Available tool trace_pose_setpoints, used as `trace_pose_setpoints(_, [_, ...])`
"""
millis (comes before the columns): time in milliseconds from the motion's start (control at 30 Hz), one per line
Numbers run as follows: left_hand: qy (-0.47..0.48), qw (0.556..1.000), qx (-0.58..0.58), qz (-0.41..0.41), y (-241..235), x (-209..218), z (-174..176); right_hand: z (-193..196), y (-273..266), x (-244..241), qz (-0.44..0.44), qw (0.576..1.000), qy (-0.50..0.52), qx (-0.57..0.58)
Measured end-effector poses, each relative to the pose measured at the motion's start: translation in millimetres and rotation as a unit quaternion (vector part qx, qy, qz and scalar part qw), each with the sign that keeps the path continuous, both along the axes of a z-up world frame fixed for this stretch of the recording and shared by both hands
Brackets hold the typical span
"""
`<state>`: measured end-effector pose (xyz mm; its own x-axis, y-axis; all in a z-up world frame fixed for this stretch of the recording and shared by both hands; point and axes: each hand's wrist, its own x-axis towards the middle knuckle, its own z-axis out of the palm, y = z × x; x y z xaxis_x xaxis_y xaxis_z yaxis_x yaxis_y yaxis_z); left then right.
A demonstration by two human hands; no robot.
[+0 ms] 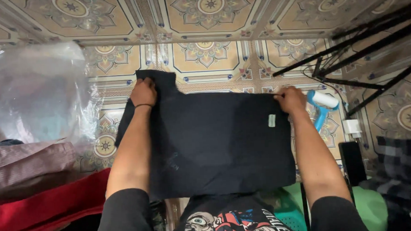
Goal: The person lays a black t-shirt on a patterned table and uses a lint roller to remove lint from the front and back surfaces. The person repeatedly rolls the lint roller across the fabric, flips the shirt, and continues rolling until the clip ends.
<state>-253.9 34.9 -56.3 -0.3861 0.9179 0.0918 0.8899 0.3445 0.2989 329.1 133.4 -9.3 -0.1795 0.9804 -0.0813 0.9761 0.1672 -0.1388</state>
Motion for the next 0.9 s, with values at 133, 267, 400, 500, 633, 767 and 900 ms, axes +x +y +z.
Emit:
trace_pose_setpoints(133, [-0.045,0.989,0.124,0.066,12,13,-4,-29,-27,-17,-0.041,0.935,-0.03,0.351])
trace_pose_setpoints(267, [0.013,0.995,0.096,0.018,-16,55,30,41,-113,-102,0.09,0.959,0.066,0.261])
trace_pose_setpoints(400, [0.004,0.992,-0.02,-0.126,-17,62,38,38,-132,-107,0.073,0.997,0.006,-0.019])
trace_pose_setpoints(500, [-0.043,0.975,-0.164,-0.147,-11,74,82,27,-117,-86,0.014,0.996,-0.017,-0.088])
trace_pose_setpoints(633, [-0.04,0.956,-0.254,-0.142,13,79,99,6,-102,-64,-0.023,0.997,0.009,-0.068])
trace_pose_setpoints(767, [-0.109,0.976,-0.157,-0.101,19,66,70,0,-98,-64,-0.04,0.996,-0.017,-0.078])
trace_pose_setpoints(900, [-0.03,0.996,-0.057,-0.061,9,47,37,4,-92,-63,-0.05,0.996,-0.008,-0.079])
